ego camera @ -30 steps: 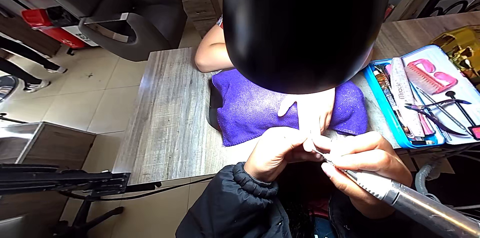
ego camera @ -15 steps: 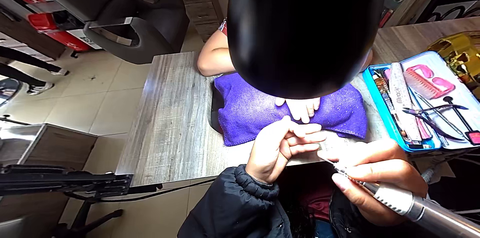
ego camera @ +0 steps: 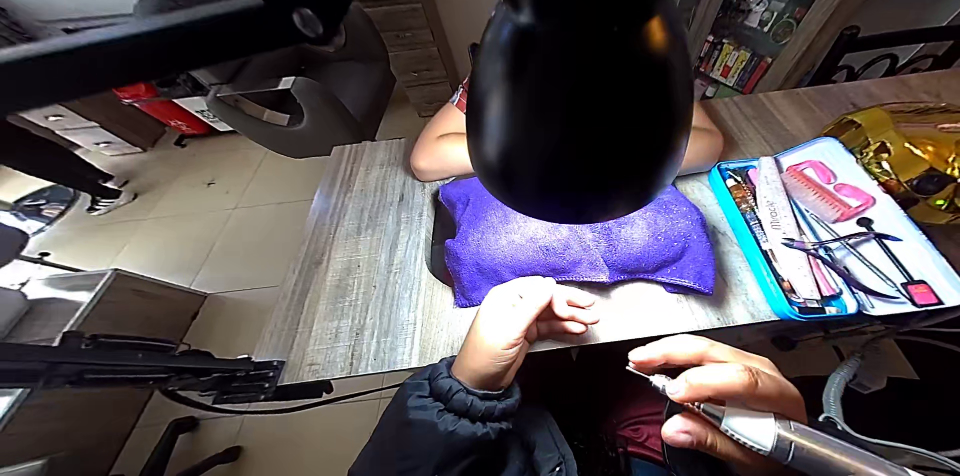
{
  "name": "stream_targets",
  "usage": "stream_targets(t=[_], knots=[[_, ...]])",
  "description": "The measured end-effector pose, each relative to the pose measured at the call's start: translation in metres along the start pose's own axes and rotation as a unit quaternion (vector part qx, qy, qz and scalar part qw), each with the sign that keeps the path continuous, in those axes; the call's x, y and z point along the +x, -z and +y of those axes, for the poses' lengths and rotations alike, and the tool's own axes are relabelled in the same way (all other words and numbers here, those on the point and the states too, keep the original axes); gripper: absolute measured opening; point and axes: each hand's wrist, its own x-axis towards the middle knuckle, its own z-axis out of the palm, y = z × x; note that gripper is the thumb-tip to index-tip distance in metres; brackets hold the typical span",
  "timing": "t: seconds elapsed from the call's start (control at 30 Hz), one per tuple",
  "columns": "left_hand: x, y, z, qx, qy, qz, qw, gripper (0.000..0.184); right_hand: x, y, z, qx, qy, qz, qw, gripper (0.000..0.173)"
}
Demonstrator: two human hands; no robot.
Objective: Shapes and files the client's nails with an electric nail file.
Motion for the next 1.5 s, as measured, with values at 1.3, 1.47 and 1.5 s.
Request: stream_targets(t=[1.3, 1.47, 1.5], knots=[[0.065, 0.024, 0.090, 0.321, -0.011, 0.165, 0.933, 0.030, -0.006, 0.000, 0.012, 0.094, -0.012, -0.102, 0.990, 0.028], [0.100, 0.091, 0.065, 0.305, -0.120, 0.030, 0.944, 0.015, -0.008, 0.002, 0.012, 0.083, -0.013, -0.106, 0.991, 0.028], [0.107, 0.101, 0.062, 0.327, -0.125, 0.021, 0.936, 0.013, -0.008, 0.002, 0.012, 0.080, -0.012, -0.104, 0.991, 0.028]])
